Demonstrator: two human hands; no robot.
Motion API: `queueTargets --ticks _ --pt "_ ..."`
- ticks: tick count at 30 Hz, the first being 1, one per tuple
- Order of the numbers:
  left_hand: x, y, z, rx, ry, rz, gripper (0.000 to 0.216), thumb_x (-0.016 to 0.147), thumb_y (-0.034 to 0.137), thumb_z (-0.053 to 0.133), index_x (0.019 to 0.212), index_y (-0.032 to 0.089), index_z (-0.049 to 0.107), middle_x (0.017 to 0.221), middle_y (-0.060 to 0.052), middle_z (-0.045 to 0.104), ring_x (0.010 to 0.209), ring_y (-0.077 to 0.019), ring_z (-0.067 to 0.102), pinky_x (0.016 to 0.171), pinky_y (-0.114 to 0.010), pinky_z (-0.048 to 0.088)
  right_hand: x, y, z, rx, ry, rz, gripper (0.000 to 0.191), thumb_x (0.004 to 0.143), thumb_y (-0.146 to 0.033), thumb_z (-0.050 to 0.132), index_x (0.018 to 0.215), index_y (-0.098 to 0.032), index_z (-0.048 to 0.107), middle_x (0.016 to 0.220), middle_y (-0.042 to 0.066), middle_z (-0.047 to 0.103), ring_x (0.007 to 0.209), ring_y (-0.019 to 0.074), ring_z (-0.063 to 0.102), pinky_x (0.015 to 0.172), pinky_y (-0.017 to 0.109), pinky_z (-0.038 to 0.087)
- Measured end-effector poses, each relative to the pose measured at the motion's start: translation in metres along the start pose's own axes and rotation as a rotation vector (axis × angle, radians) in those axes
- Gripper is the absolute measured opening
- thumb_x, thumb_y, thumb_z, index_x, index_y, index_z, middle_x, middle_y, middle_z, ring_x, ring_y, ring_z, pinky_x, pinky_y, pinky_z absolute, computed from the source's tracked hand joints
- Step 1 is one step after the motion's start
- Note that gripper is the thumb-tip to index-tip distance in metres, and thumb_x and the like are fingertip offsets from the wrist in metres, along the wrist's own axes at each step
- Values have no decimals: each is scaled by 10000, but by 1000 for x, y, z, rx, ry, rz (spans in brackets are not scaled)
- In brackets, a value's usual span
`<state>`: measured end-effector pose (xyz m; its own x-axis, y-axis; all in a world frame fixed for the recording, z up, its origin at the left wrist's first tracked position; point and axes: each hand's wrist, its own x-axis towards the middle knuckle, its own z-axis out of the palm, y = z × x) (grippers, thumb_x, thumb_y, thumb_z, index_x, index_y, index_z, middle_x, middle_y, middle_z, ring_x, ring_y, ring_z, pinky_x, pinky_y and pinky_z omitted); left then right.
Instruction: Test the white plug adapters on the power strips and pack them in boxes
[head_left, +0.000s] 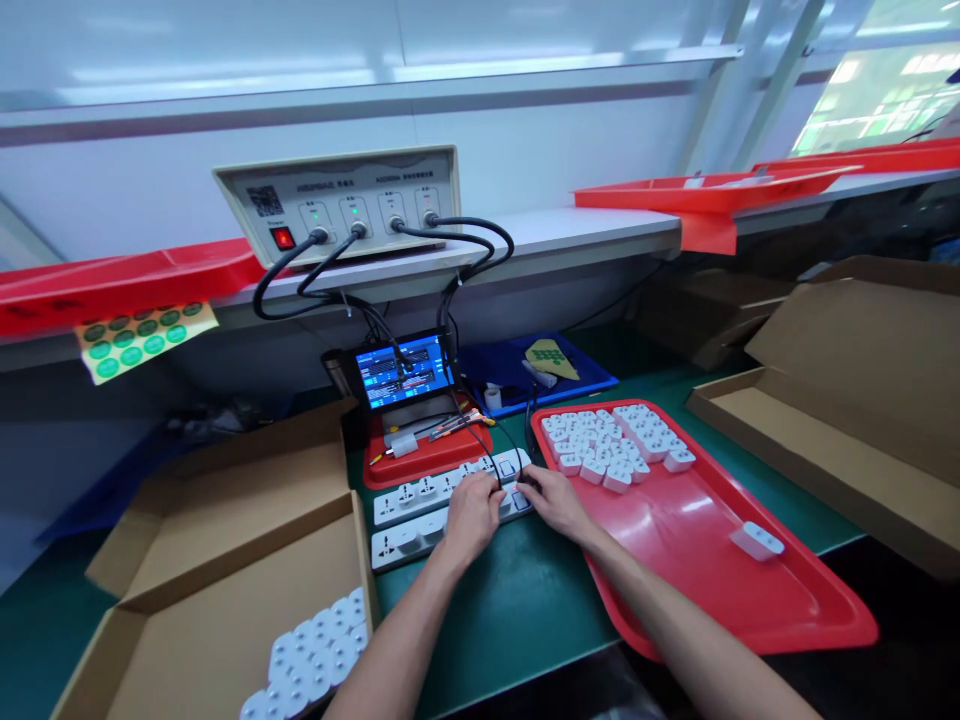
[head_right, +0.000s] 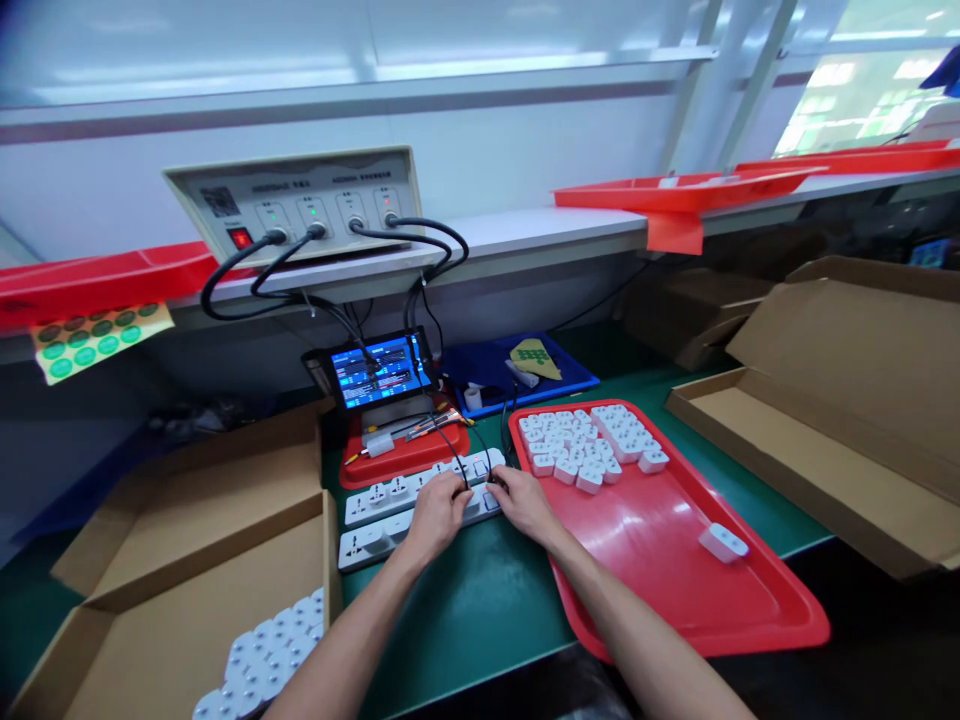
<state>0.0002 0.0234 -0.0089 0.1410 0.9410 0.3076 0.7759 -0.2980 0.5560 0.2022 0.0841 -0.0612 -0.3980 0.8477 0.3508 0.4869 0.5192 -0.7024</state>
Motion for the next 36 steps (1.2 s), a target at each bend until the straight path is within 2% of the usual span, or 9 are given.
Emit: queueTargets --ticks 11,22,29,36 --pt "-4 -2 0 27 -31 -16 52 911 177 669 866 194 689 923 -67 675 894 -219 614 802 -330 427 4 -10 -6 71 -1 -10 192 953 -358 603 870 -207 688 808 28 676 750 210 606 689 301 420" --pt "-3 0 2 34 -28 -54 54 882 162 688 914 196 713 965 -80 694 964 -235 628 842 -337 424 14 -60 -30 284 -100 35 270 891 -402 677 728 -186 680 692 -1 616 690 178 544 642 278 400" --pt "-4 -1 11 61 -2 -84 107 886 146 645 957 183 715 989 -111 714 946 -252 649 832 -363 438 20 -83 -30 371 -64 50 314 857 -432 726 689 -182 638 664 -7 571 662 159 489 607 276 365" --pt "-6 -1 14 78 17 -98 158 900 152 600 1004 163 719 1004 -146 729 967 -278 671 850 -390 473 19 -93 -26 359 -58 29 344 858 -445 731 659 -188 620 657 -7 574 667 163 502 616 281 373"
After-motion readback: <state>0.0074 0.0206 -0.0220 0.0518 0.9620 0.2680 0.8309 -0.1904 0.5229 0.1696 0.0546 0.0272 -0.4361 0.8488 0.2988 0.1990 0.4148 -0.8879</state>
